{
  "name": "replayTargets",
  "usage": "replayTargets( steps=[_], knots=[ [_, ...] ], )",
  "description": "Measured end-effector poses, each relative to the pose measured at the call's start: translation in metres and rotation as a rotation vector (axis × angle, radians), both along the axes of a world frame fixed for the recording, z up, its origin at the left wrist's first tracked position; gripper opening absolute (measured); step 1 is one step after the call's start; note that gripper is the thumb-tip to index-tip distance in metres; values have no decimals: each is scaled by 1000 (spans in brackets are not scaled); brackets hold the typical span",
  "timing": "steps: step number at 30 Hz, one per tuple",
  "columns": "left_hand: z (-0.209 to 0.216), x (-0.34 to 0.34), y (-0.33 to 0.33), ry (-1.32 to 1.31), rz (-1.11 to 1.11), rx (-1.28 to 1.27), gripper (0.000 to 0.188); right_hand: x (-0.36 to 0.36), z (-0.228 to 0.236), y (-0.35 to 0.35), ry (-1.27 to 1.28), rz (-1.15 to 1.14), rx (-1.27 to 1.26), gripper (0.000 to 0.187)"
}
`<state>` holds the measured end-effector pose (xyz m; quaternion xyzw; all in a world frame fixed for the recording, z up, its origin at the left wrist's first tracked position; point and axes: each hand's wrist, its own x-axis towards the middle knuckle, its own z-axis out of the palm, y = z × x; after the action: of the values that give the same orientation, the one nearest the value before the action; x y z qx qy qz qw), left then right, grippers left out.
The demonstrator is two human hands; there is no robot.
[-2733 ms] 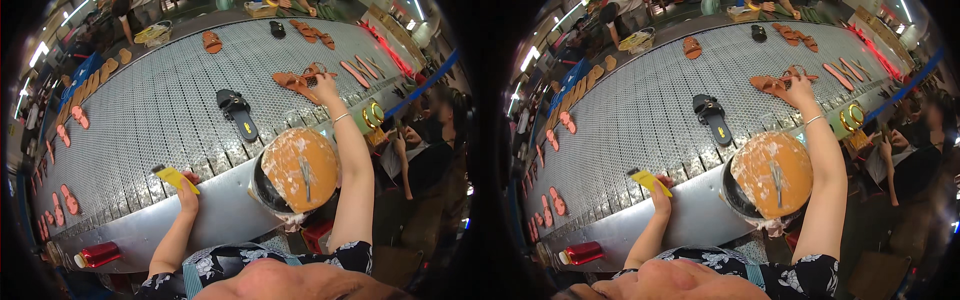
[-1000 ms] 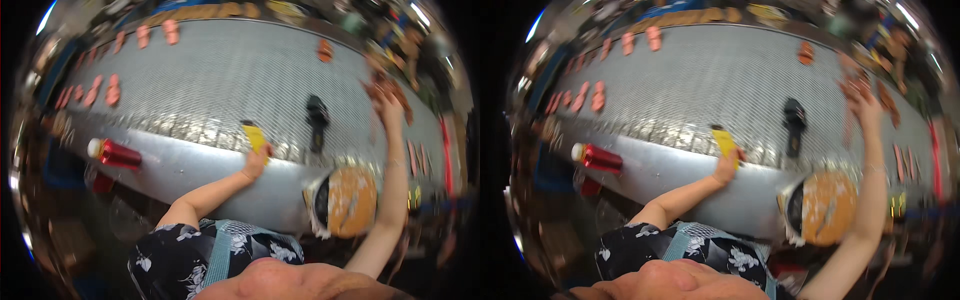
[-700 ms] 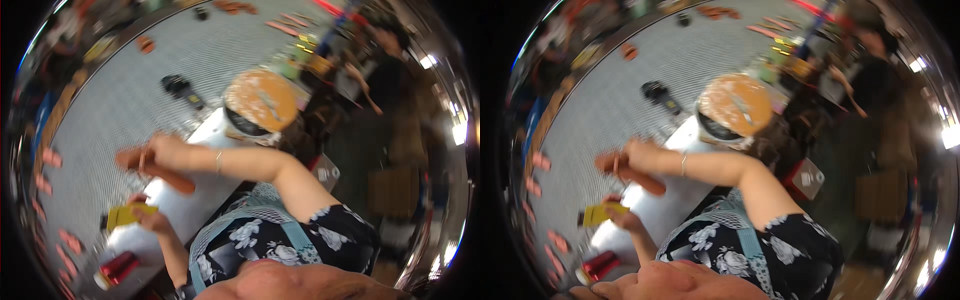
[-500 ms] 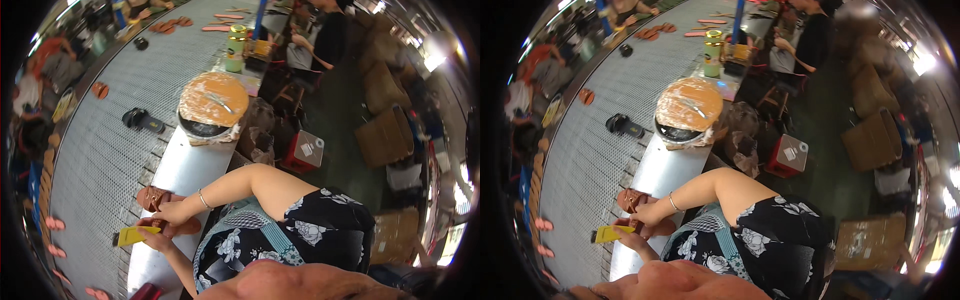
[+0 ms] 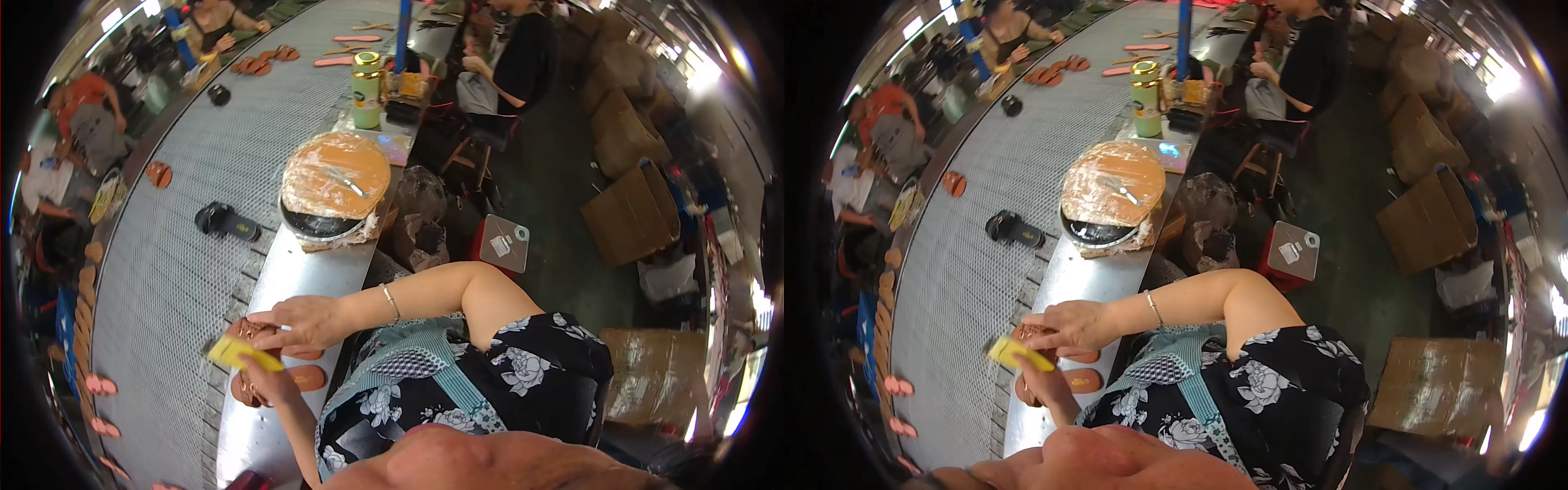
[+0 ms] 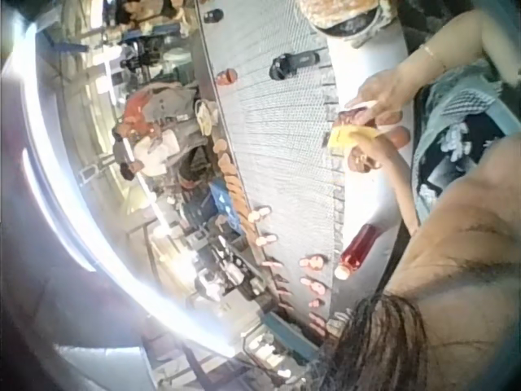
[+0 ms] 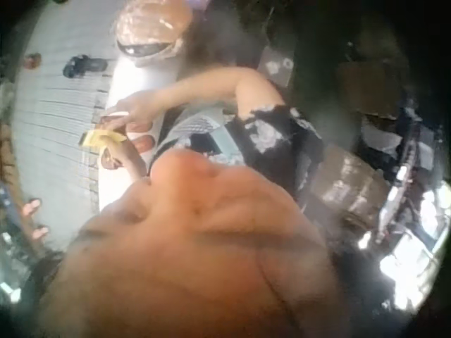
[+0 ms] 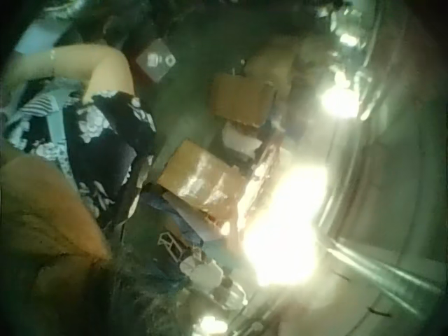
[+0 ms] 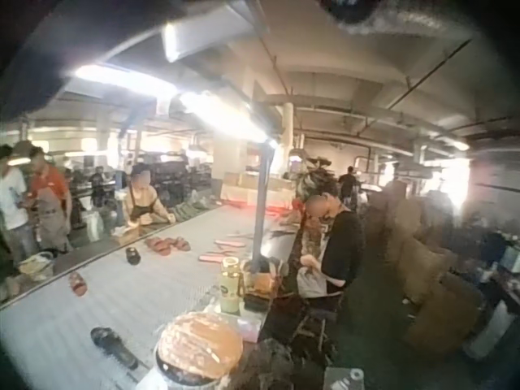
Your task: The person applies adhesive to sandals by picking them up from a conveyor belt, spreading glue onto them using a yellow applicator tool dipped into a glue container, and placing the coated sandals back onto the conveyor belt.
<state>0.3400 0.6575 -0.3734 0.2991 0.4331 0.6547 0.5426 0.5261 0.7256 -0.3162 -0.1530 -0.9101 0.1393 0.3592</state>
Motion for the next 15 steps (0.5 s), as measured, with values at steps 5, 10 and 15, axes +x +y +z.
replayTargets(
  steps=[5,10,15],
  knots=[
    [16,37,17,90,-333,-293,49,1,10,17,-54,58,166,64],
    [32,53,16,-365,-398,-320,64,5,8,17,-149,56,284,45],
    [10,19,-8,-24,-516,-33,65,12,20,30,103,-33,203,33]
  ],
)
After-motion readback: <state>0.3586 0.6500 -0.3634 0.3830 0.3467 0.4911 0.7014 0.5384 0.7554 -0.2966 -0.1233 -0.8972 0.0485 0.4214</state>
